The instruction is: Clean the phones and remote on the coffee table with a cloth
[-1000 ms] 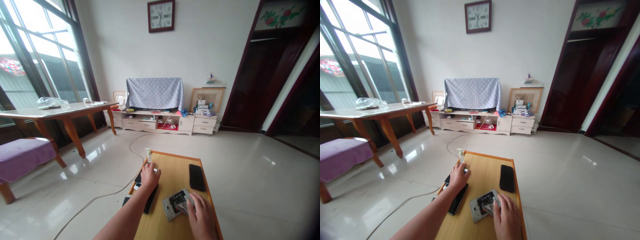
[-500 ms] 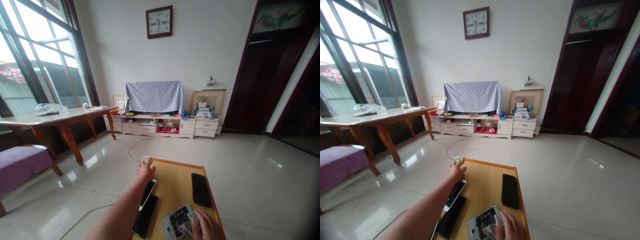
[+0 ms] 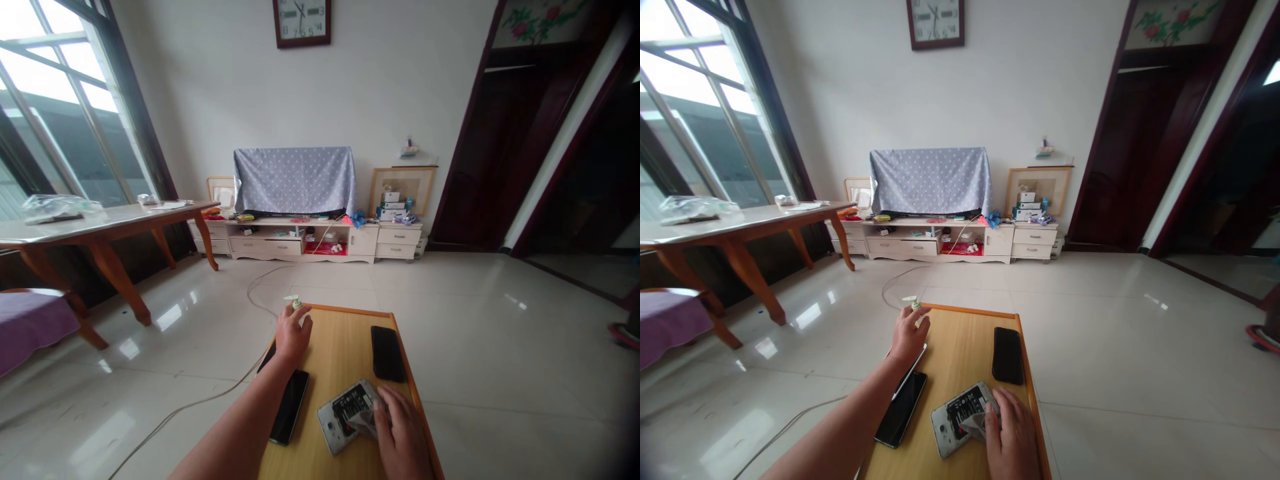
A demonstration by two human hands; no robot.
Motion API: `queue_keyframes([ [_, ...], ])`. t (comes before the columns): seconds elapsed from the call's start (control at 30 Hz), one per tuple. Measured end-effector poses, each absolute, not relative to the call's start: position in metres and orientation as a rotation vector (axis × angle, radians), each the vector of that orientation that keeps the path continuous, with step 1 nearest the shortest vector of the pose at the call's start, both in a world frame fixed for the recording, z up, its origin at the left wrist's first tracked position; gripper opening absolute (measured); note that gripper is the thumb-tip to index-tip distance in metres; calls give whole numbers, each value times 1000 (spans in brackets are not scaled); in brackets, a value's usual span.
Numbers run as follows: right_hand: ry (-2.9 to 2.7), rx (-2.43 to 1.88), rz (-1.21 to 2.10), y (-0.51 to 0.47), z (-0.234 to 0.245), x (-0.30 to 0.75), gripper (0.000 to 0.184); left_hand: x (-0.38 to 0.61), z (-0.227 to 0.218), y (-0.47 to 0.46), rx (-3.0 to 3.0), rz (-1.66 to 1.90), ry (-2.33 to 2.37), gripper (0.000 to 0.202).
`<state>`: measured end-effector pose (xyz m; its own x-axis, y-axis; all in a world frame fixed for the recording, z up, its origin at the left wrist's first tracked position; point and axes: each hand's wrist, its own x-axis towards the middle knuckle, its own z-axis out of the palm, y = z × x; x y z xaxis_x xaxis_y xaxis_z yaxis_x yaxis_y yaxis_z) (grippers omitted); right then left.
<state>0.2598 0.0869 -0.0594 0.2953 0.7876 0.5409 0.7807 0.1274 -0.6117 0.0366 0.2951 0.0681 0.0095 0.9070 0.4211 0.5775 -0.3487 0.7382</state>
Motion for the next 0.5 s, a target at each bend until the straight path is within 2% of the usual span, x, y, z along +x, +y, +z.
queue_keyframes([
  [0.23,-1227,-1550,183,63,-15,248,44,67,57,172,1618,1166,1117,21],
  [0.37,-1146,-1432,533,31,10,225,45,70,52,104,1439,1004,994,25],
  [0.5,-1196,-1274,826,-4,26,195,62,66,51,63,1126,885,855,18],
])
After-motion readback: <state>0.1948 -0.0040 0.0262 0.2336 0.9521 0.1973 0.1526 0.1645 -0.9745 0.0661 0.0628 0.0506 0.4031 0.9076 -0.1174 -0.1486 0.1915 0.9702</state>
